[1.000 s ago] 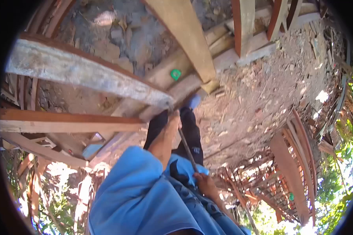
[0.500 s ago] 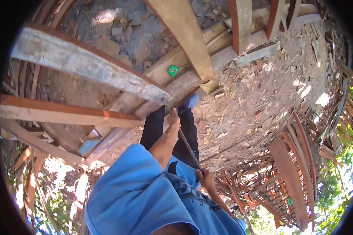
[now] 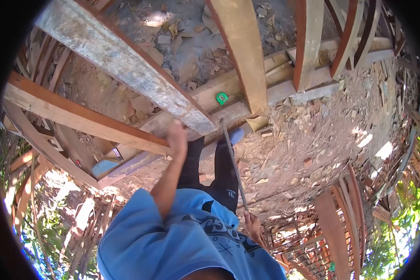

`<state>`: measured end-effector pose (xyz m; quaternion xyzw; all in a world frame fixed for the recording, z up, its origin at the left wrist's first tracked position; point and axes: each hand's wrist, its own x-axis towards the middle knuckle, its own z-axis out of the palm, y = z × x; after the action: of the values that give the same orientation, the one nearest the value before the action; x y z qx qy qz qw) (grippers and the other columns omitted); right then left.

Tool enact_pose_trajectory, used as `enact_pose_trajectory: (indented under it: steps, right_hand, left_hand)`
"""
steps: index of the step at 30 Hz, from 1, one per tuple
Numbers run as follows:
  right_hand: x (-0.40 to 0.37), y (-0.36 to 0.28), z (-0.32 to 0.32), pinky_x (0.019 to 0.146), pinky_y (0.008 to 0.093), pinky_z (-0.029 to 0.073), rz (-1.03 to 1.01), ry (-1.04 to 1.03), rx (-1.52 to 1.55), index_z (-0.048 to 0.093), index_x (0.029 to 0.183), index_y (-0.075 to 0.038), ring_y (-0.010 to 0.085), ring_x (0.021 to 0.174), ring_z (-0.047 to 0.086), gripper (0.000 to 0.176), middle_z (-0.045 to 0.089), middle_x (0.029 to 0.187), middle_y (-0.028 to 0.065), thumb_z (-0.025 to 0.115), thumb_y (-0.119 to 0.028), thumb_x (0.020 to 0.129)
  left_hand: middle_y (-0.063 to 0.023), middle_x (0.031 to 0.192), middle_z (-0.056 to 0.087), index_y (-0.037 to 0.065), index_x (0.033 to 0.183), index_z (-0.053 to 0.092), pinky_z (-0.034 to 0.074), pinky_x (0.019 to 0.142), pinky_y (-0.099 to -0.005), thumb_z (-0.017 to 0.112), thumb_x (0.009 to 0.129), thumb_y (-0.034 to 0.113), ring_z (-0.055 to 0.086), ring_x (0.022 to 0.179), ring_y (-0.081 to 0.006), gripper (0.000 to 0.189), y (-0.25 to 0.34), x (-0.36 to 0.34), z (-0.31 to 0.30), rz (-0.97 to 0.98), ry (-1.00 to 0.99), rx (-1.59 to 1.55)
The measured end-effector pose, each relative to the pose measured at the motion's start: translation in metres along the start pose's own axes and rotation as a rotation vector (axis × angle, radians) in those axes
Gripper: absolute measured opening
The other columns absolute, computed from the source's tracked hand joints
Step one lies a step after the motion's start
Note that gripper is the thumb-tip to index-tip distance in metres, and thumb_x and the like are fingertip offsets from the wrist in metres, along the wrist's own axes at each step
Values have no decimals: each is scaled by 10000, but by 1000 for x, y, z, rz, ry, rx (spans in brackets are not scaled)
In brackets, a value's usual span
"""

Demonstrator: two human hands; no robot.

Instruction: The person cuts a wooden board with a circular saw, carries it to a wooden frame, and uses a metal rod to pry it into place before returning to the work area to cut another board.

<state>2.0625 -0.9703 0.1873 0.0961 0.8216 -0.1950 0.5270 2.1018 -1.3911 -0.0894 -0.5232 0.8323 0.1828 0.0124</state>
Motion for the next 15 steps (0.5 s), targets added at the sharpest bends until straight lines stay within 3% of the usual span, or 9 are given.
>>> enact_pose_trajectory:
  steps: [1,3,5,7,11,12,13,15]
  right_hand:
    - [8,-16,-7,552,442,387,-7,15,-34,597,763,37,281,544,450,507,501,602,236,546,-417,983]
    - [20,-53,-22,558,448,389,12,40,-111,591,748,41,342,554,460,521,511,618,251,546,-423,980]
    - [54,-103,-25,586,490,423,-102,134,-154,609,786,41,461,622,528,508,564,682,289,537,-422,982]
    - [111,-125,-17,622,539,429,-252,165,-280,642,863,21,506,748,588,479,598,730,290,472,-404,1003]
    - [246,-208,16,663,581,471,-460,233,-412,625,852,47,516,789,611,421,623,787,330,499,-334,979]
    - [276,-241,24,698,574,490,-360,233,-423,648,845,37,514,807,620,435,631,812,330,500,-352,971]
    - [318,-254,35,757,544,530,-402,274,-524,658,905,16,469,858,662,466,668,863,303,493,-416,961]
    - [374,-289,49,789,514,550,-386,276,-613,668,898,4,434,892,683,431,691,918,271,494,-386,957]
  left_hand:
    - [-189,887,576,-18,980,564,429,787,-490,430,1023,385,556,832,-359,426,-11,41,-33,-242,-3,-272]
    - [-254,1198,586,-77,1296,495,419,930,-444,428,999,518,555,1110,-362,669,22,111,-104,-382,180,-801]
    - [-234,1191,595,-80,1282,505,414,940,-444,419,982,583,561,1098,-349,733,-2,167,-86,-337,151,-917]
    - [-218,1185,599,-84,1288,504,414,942,-434,422,976,598,566,1068,-337,754,9,184,-85,-477,155,-912]
    - [-185,1167,604,-102,1285,502,418,940,-408,418,977,607,570,1035,-304,778,26,184,-94,-485,244,-883]
    - [-185,1173,600,-109,1283,498,419,942,-403,417,976,614,569,1041,-298,790,24,180,-93,-469,250,-965]
    - [-184,1178,595,-116,1280,493,420,943,-398,416,975,621,567,1046,-292,802,24,182,-90,-442,265,-1053]
    - [-180,1187,585,-126,1270,489,421,945,-389,416,975,630,562,1049,-274,814,25,185,-85,-432,322,-1141]
